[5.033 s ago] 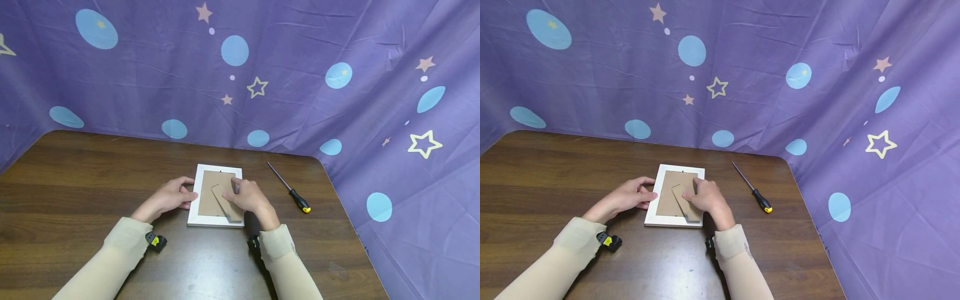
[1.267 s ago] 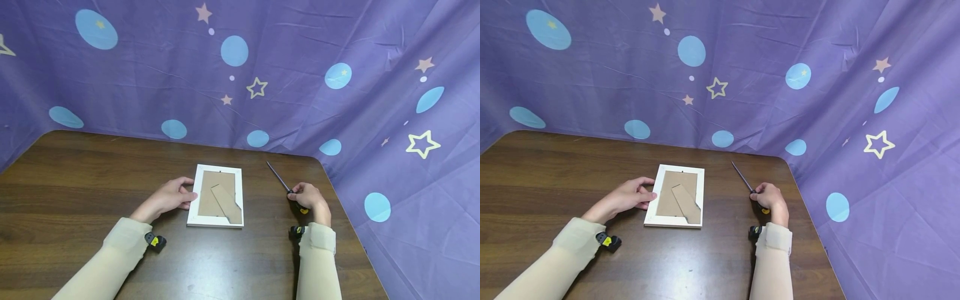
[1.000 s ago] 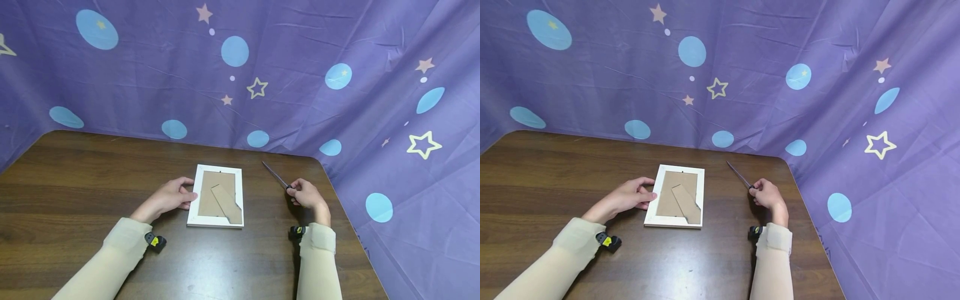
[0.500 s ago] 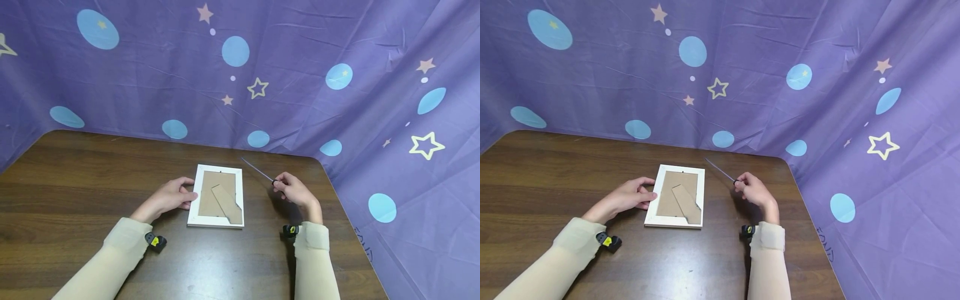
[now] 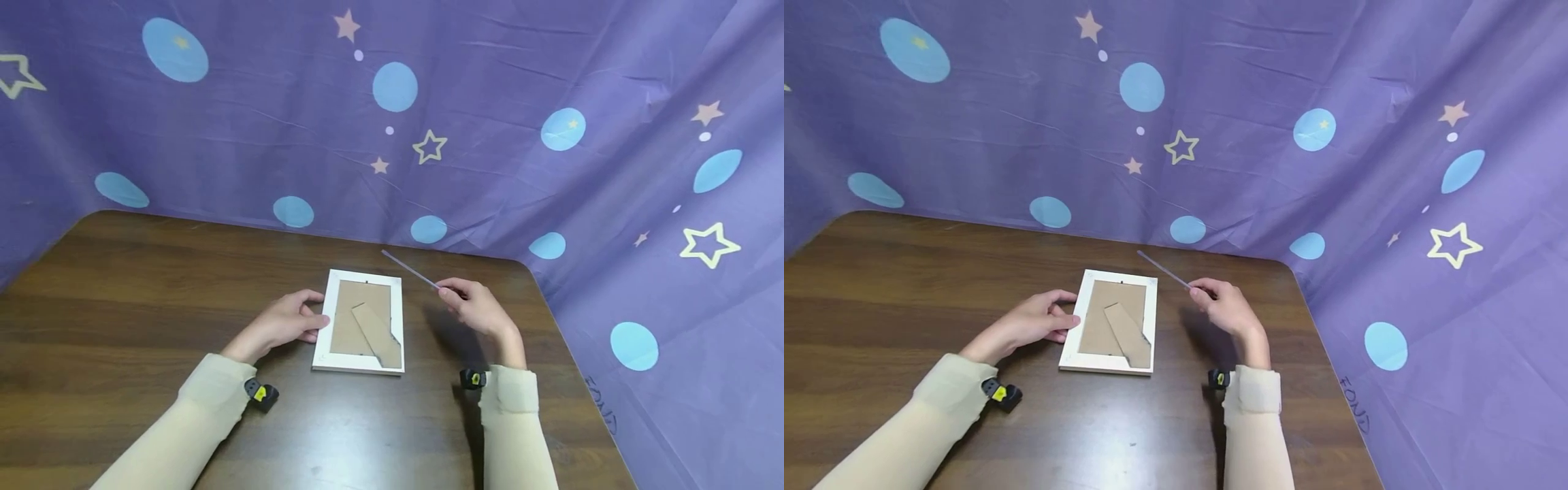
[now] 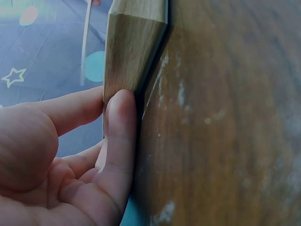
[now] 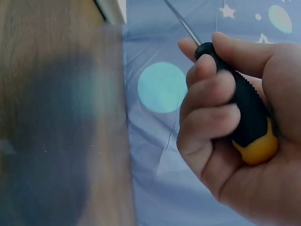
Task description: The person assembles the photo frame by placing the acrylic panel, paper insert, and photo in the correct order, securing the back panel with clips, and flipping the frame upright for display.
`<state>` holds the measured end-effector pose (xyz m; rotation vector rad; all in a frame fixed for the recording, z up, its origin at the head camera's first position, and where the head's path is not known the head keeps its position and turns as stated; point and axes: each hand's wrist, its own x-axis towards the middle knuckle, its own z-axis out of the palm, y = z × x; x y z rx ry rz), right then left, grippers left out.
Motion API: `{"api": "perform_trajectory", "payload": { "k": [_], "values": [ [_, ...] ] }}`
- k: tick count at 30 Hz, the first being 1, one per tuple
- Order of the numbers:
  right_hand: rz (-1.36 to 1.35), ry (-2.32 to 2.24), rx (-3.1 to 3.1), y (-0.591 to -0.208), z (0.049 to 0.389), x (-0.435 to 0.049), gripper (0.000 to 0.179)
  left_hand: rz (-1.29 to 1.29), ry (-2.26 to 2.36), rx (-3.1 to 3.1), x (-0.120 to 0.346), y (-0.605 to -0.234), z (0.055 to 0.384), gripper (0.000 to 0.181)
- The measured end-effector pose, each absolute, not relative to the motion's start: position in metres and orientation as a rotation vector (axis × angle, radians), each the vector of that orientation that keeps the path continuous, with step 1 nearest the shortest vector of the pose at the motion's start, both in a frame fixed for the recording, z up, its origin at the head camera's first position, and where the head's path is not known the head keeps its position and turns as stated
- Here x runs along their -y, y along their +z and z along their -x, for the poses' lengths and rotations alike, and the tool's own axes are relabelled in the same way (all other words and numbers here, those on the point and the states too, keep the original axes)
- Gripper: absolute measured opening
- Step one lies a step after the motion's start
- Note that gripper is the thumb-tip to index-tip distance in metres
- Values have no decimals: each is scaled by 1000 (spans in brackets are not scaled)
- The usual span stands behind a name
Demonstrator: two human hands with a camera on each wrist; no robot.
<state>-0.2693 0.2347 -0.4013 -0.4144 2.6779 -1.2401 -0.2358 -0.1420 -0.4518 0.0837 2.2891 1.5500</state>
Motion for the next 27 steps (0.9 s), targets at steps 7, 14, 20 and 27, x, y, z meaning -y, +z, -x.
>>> {"api": "perform_trajectory", "payload": {
  "k": [7, 14, 20, 27],
  "values": [
    [634, -893, -2733, -375, 278, -235, 25, -78, 1545, -2293, 139, -451, 236, 63],
    [735, -496, -2767, -338, 296, -223, 23, -70, 1547, -2293, 140, -449, 234, 64],
    [735, -360, -2747, -320, 308, -209, 26, -69, 1546, -2290, 145, -449, 234, 64],
    [749, -276, -2716, -314, 318, -202, 26, -82, 1567, -2266, 146, -447, 236, 64]
  ]
}}
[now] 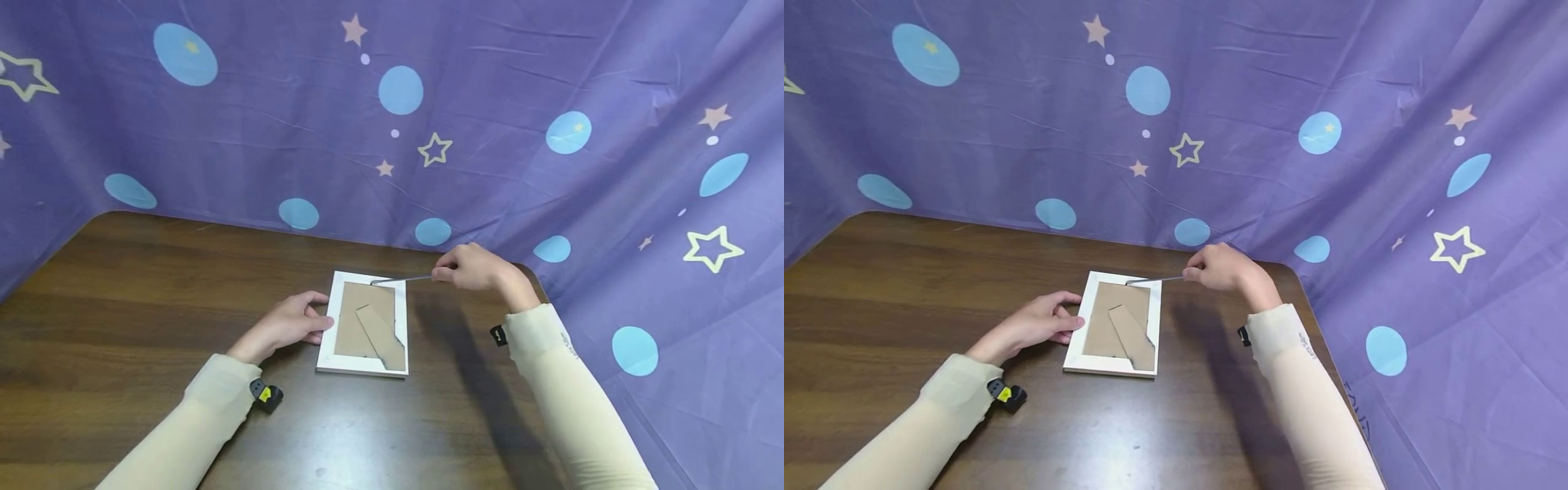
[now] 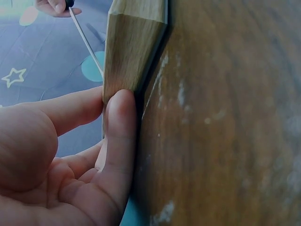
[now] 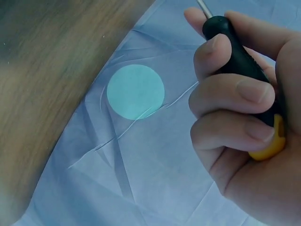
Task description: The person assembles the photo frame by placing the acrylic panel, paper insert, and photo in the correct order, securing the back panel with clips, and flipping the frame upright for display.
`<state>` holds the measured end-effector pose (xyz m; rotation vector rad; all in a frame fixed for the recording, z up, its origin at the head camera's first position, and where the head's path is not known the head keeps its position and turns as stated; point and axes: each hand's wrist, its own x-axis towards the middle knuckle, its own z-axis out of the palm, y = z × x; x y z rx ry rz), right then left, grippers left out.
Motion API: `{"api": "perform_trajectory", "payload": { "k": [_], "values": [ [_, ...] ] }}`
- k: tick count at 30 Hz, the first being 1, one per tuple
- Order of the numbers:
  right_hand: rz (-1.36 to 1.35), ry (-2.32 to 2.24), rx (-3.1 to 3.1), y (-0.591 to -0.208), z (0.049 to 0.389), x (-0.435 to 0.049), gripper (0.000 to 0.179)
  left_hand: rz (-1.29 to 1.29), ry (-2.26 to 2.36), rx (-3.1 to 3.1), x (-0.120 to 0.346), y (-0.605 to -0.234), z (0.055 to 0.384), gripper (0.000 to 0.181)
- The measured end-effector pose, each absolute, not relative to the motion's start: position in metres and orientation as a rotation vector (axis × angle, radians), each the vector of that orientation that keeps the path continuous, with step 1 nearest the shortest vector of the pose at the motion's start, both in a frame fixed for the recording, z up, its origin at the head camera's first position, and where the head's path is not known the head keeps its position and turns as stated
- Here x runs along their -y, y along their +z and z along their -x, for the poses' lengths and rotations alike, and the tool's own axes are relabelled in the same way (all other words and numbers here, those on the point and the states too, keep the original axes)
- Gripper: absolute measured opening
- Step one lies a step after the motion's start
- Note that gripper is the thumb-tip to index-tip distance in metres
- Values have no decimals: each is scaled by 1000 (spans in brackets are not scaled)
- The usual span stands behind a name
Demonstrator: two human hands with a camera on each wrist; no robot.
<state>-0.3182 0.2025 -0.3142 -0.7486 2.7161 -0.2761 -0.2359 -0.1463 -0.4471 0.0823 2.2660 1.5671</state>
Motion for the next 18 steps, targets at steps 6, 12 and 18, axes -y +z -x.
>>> {"api": "perform_trajectory", "payload": {
  "k": [6, 12, 18],
  "values": [
    [790, -239, -2648, -305, 325, -199, 29, -88, 1567, -2265, 146, -445, 234, 64],
    [819, -188, -2616, -296, 329, -195, 27, -92, 1560, -2270, 146, -444, 234, 64],
    [797, -181, -2610, -292, 331, -192, 26, -98, 1566, -2264, 146, -443, 233, 65]
  ]
}}
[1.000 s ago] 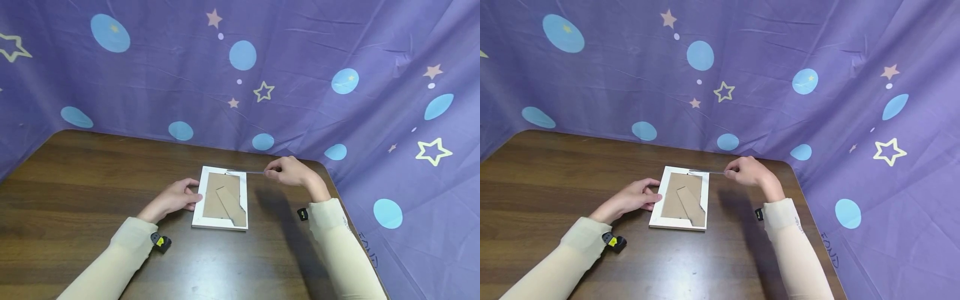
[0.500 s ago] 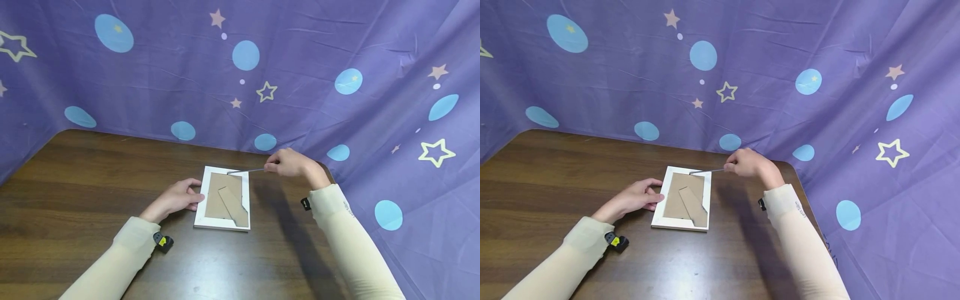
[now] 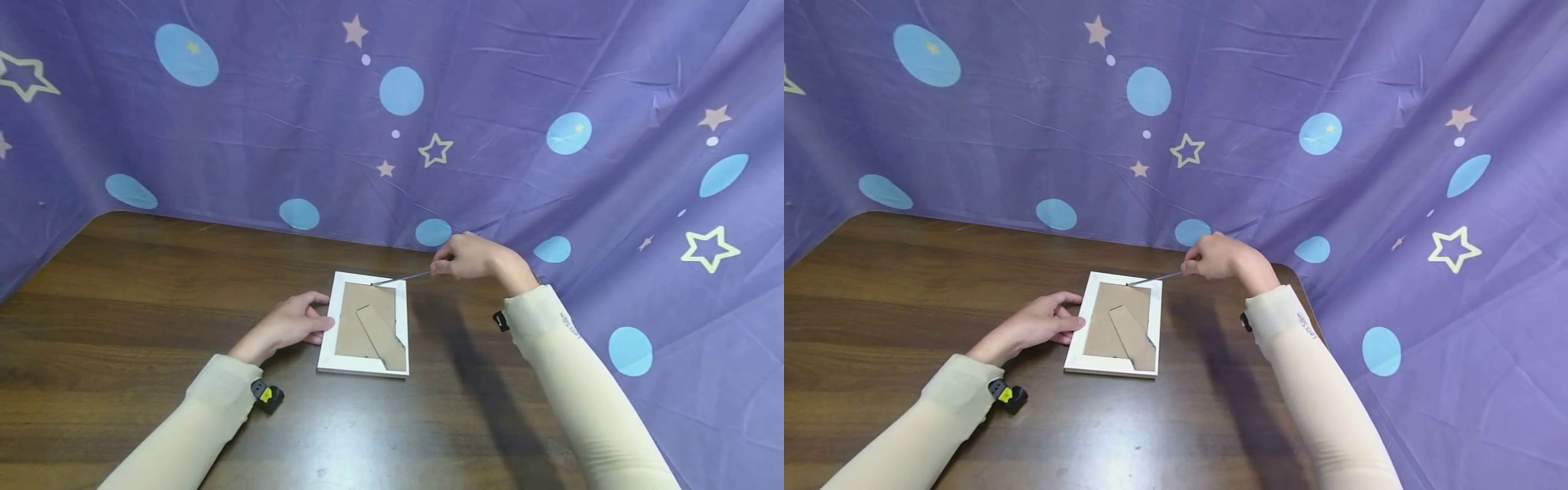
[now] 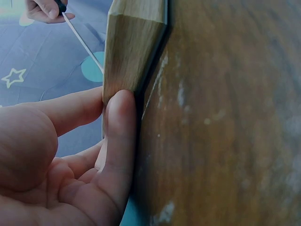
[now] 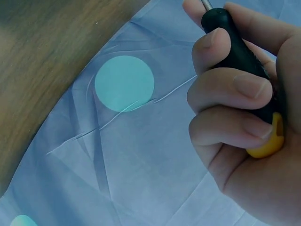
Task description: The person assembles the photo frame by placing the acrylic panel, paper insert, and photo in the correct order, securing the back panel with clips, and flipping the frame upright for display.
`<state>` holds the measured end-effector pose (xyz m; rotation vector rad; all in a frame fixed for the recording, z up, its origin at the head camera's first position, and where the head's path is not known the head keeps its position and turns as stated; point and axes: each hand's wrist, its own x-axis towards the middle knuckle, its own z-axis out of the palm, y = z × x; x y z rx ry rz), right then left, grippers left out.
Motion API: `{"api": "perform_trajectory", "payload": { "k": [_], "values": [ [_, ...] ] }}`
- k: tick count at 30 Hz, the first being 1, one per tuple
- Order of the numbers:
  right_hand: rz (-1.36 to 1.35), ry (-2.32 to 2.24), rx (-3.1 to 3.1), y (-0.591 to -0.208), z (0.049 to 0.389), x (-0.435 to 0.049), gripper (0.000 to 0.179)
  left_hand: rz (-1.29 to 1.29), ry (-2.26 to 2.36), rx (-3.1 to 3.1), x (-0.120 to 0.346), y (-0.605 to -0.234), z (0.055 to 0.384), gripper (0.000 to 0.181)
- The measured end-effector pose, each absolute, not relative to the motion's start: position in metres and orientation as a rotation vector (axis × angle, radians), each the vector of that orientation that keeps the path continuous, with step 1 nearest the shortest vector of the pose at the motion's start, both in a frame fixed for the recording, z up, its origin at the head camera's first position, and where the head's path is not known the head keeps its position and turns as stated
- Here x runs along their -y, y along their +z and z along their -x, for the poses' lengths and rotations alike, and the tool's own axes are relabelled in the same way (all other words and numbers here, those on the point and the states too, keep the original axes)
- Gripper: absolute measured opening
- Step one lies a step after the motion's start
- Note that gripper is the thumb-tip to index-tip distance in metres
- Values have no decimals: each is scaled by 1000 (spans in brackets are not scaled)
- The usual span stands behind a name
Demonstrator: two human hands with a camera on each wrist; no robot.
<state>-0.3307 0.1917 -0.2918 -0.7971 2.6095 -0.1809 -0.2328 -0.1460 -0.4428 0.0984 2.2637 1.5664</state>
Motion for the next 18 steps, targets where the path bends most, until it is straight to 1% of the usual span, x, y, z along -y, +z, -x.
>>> {"api": "perform_trajectory", "payload": {
  "k": [14, 18],
  "values": [
    [785, -171, -2621, -292, 332, -193, 27, -77, 1553, -2266, 145, -444, 234, 63],
    [787, -146, -2610, -289, 334, -190, 27, -84, 1555, -2273, 146, -444, 234, 66]
  ]
}}
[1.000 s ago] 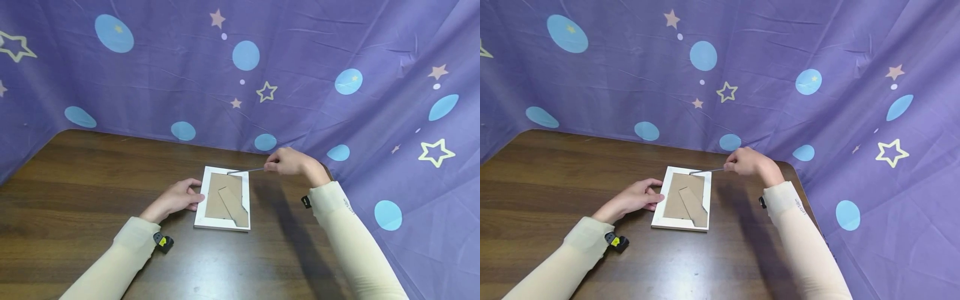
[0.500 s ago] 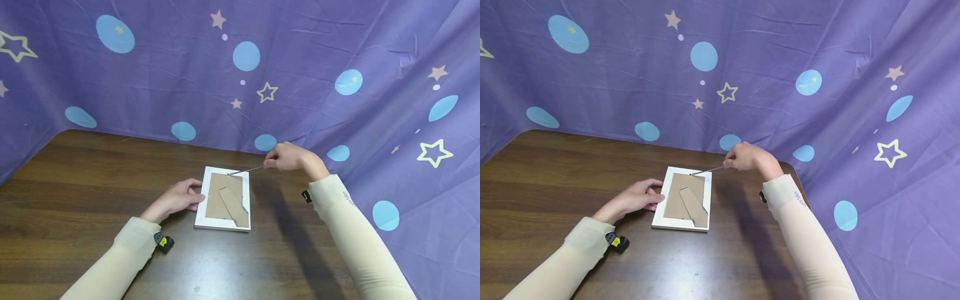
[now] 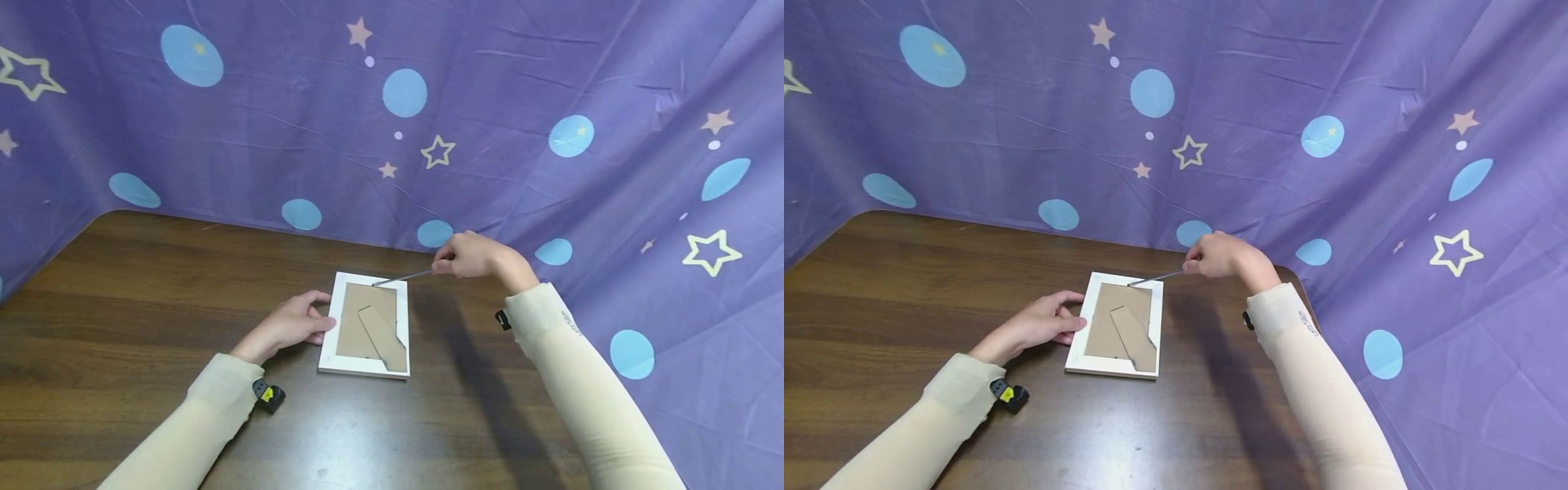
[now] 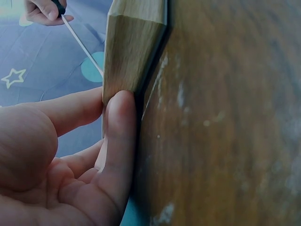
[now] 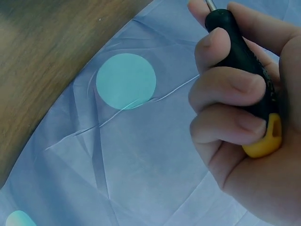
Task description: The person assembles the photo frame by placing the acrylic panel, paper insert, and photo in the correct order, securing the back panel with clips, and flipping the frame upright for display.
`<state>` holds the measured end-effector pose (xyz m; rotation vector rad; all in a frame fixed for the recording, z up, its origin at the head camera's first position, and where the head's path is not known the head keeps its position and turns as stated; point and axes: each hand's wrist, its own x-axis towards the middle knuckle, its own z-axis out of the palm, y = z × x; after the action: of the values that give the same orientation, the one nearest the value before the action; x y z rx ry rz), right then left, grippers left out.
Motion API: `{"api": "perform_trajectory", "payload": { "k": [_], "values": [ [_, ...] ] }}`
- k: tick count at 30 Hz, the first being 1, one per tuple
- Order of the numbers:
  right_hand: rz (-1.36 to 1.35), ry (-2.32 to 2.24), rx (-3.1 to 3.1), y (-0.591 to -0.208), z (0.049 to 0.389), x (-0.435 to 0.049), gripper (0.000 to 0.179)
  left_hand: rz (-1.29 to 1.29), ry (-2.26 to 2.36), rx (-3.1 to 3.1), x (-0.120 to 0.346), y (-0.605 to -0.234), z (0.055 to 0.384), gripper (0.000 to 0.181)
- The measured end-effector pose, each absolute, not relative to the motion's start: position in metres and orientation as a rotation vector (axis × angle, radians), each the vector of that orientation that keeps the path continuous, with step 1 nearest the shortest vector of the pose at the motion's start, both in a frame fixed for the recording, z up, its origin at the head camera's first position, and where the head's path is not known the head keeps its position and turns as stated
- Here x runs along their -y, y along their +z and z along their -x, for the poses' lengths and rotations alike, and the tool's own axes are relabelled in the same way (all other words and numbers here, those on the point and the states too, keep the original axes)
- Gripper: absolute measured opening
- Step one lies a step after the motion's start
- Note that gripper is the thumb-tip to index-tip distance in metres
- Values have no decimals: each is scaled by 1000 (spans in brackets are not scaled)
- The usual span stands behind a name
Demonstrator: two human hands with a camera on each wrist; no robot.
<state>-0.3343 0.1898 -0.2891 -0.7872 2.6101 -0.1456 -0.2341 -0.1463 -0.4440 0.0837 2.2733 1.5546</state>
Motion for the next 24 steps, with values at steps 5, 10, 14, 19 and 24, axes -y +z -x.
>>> {"api": "perform_trajectory", "payload": {
  "k": [5, 10, 14, 19, 24],
  "values": [
    [707, -202, -2516, -285, 339, -189, 28, -102, 1563, -2265, 146, -443, 234, 72],
    [539, -430, -2295, -286, 347, -195, 29, -115, 1570, -2256, 146, -443, 234, 73],
    [408, -553, -2148, -290, 353, -202, 34, -116, 1573, -2257, 145, -444, 234, 72],
    [380, -621, -2091, -299, 357, -210, 39, -100, 1569, -2256, 145, -445, 235, 71],
    [369, -645, -2077, -301, 357, -211, 38, -96, 1571, -2255, 146, -445, 235, 72]
  ]
}}
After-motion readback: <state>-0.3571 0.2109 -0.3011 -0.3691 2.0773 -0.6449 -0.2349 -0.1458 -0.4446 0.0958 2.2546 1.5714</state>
